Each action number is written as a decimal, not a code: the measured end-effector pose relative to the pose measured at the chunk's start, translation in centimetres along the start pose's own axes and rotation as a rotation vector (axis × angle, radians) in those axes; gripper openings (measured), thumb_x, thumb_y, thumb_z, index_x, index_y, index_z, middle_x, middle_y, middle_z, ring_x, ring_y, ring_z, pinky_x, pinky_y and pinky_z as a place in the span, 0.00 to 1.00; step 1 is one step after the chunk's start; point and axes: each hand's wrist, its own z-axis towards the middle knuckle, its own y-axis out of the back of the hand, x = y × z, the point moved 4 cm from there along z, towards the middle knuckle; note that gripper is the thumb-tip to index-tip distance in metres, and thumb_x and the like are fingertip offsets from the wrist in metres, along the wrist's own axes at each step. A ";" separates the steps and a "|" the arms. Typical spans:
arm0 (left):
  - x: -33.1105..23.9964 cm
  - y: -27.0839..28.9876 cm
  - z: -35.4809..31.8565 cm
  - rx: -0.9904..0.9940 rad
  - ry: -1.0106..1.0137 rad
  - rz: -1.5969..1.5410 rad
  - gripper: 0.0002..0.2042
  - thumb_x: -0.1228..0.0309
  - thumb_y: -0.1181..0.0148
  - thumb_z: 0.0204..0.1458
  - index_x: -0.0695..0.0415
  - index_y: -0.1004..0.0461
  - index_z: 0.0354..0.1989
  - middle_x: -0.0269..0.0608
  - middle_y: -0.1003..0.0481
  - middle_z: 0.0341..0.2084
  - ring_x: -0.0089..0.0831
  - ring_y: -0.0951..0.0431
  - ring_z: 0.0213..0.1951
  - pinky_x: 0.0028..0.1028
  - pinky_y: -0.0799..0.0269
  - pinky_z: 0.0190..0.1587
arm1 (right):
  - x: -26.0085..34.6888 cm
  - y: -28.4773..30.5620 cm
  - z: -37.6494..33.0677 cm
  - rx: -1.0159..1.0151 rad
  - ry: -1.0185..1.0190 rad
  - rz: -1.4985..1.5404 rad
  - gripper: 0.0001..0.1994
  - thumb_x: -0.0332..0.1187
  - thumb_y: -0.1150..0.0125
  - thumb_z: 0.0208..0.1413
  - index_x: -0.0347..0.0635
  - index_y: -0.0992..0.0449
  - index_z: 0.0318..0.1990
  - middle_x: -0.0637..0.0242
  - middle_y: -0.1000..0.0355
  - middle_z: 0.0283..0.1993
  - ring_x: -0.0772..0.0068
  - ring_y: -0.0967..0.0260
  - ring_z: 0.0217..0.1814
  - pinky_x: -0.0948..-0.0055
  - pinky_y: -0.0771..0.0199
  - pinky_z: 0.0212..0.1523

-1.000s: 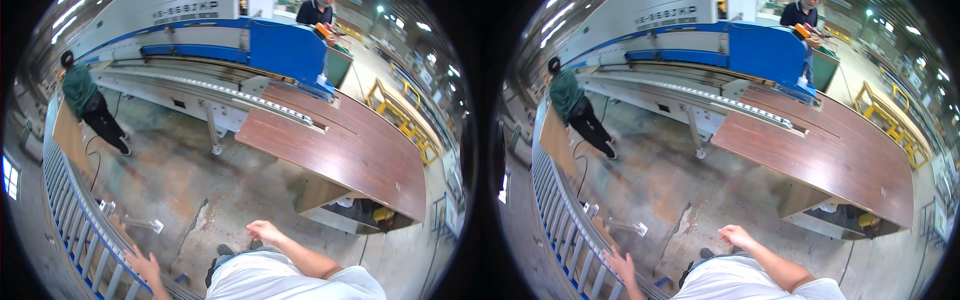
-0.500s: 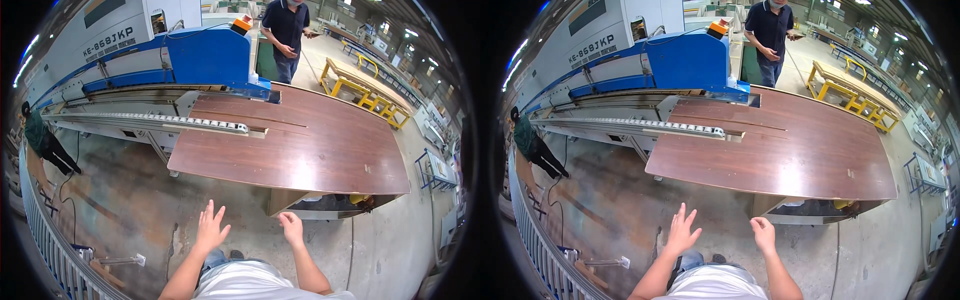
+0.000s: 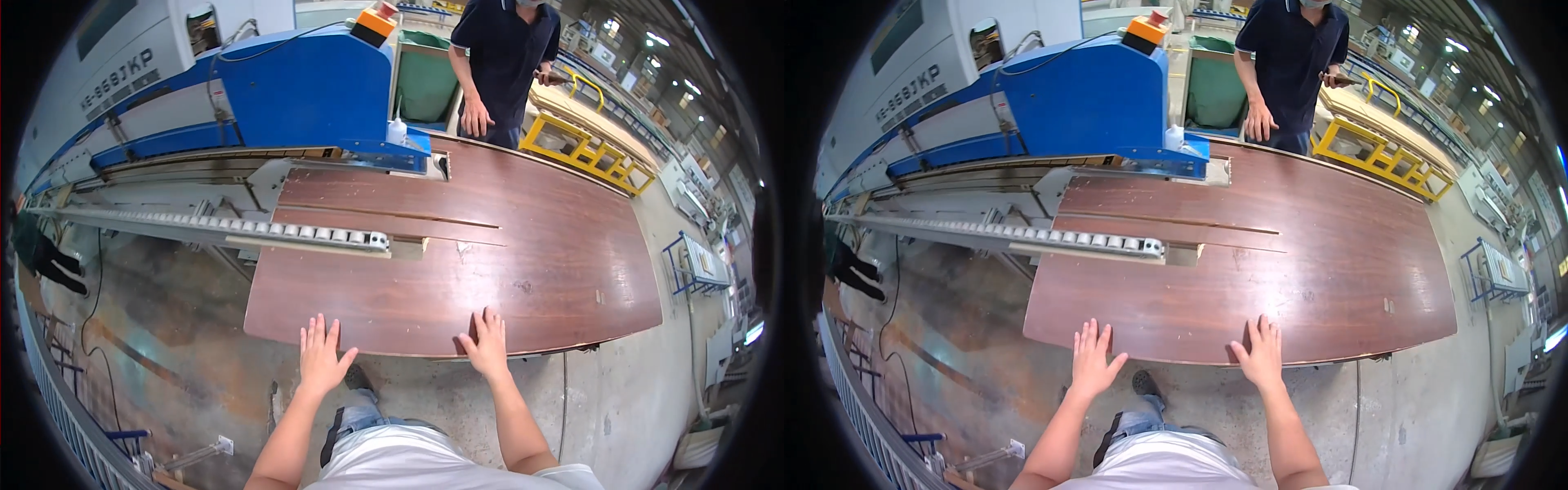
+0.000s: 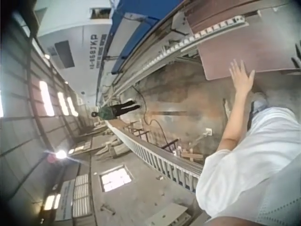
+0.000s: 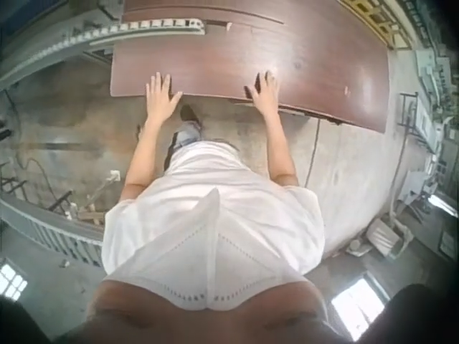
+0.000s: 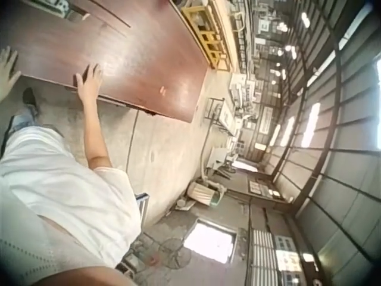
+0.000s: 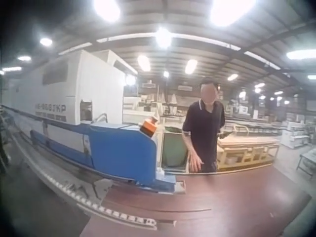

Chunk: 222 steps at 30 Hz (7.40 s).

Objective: Moving and placing wooden panels onto a conveyor belt or storage area in a furniture factory.

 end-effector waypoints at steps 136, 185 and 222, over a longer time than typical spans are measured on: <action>-1.8 -3.6 17.1 -0.353 0.449 0.189 0.28 0.62 0.40 0.54 0.58 0.33 0.63 0.46 0.37 0.66 0.45 0.43 0.69 0.46 0.55 0.72 | 4.4 -4.2 22.1 0.412 0.797 0.660 0.13 0.43 0.39 0.59 0.45 0.19 0.32 0.66 0.22 0.35 0.61 0.26 0.41 0.61 0.31 0.46; -2.0 -2.8 16.8 -0.323 0.540 0.192 0.28 0.56 0.43 0.56 0.56 0.33 0.64 0.43 0.38 0.67 0.40 0.44 0.70 0.43 0.57 0.73 | 5.4 -3.8 21.9 0.411 0.762 0.673 0.10 0.39 0.35 0.53 0.42 0.20 0.27 0.64 0.24 0.29 0.60 0.28 0.36 0.63 0.34 0.40; -2.0 -2.8 16.9 -0.296 0.541 0.191 0.29 0.53 0.47 0.58 0.55 0.34 0.65 0.41 0.39 0.68 0.39 0.45 0.71 0.42 0.58 0.74 | 5.4 -3.6 21.8 0.396 0.719 0.653 0.09 0.37 0.33 0.50 0.43 0.19 0.25 0.64 0.24 0.28 0.58 0.28 0.36 0.62 0.32 0.43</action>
